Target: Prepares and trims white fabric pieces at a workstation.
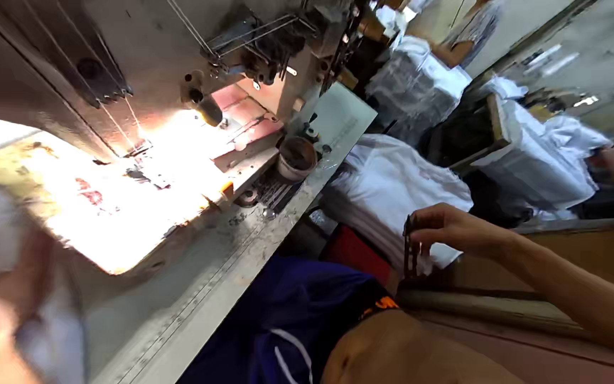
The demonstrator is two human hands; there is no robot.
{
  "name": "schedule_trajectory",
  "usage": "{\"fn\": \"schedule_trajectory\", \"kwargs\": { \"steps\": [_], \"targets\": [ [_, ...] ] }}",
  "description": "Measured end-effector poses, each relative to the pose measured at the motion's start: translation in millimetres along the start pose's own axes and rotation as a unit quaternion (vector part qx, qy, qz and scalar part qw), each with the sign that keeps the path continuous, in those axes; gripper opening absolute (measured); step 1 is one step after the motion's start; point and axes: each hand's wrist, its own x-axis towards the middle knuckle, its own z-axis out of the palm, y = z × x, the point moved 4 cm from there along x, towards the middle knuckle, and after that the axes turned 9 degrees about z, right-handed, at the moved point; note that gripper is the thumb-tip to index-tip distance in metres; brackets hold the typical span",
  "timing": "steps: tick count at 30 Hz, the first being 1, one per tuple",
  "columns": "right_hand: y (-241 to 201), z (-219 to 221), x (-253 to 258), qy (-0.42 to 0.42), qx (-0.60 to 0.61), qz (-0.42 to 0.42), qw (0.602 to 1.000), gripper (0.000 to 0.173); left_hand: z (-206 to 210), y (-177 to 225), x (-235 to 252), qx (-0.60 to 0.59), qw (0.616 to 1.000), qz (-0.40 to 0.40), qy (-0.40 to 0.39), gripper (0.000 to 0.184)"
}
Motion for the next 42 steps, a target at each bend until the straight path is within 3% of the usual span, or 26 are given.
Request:
{"fn": "schedule_trajectory", "kwargs": {
  "steps": [3,6,7,9,12,15,18,22,28,32,33,35,37,39,42],
  "targets": [
    [-5.5,32.9,19.7,-0.015,0.116,-0.042,0.992,0.009,-33.4,29.8,-8.8,0.043,0.996,-0.063,0.056,0.071],
    [-14.5,61.9,30.1,-0.049,0.180,-0.058,0.981,0.009,-65.7,106.2,-49.8,0.000,0.983,-0.089,0.158,0.055],
    [-16.4,70.7,32.3,-0.065,0.203,-0.058,0.975,0.009,-70.0,133.1,-66.9,-0.012,0.983,-0.065,0.171,0.050],
    [-20.0,88.0,37.0,-0.109,0.244,-0.053,0.962,0.009,-67.0,182.8,-98.6,-0.057,0.987,-0.002,0.152,0.038],
    [-27.4,112.4,44.2,-0.202,0.265,-0.060,0.941,0.010,-47.7,242.9,-129.7,-0.159,0.983,0.018,0.087,0.028],
    [-32.8,130.5,48.3,-0.281,0.278,-0.073,0.916,0.013,-23.8,289.2,-142.4,-0.219,0.974,0.030,0.045,0.027],
    [-34.8,140.3,49.4,-0.305,0.272,-0.077,0.909,0.014,-7.6,321.8,-143.0,-0.243,0.968,0.060,-0.008,0.033],
    [-35.5,148.1,48.7,-0.281,0.261,-0.097,0.919,0.013,6.3,334.6,-143.1,-0.260,0.961,0.055,-0.079,0.046],
    [-37.4,155.4,49.1,-0.246,0.234,-0.144,0.929,0.016,11.9,338.2,-143.5,-0.257,0.958,0.077,-0.106,0.038],
    [-34.7,171.1,55.7,-0.161,0.036,-0.276,0.947,0.028,25.9,338.2,-152.7,-0.161,0.974,0.080,-0.138,0.030],
    [-36.2,176.0,60.1,-0.113,-0.069,-0.335,0.933,0.028,29.1,334.8,-158.6,-0.109,0.976,0.068,-0.175,0.029],
    [-35.3,190.8,73.8,-0.024,-0.299,-0.435,0.849,0.029,29.2,323.4,-174.6,-0.063,0.949,0.009,-0.309,0.036],
    [-21.7,209.6,94.2,-0.018,-0.436,-0.454,0.777,0.035,23.8,309.6,-193.3,-0.073,0.915,-0.053,-0.393,0.040],
    [-6.4,218.2,113.8,-0.055,-0.481,-0.476,0.735,0.036,13.4,298.4,-208.5,-0.088,0.909,-0.117,-0.391,0.040],
    [3.1,219.1,128.3,-0.107,-0.474,-0.533,0.693,0.038,-5.2,278.6,-235.8,-0.059,0.932,-0.231,-0.274,0.037]
  ]
}}
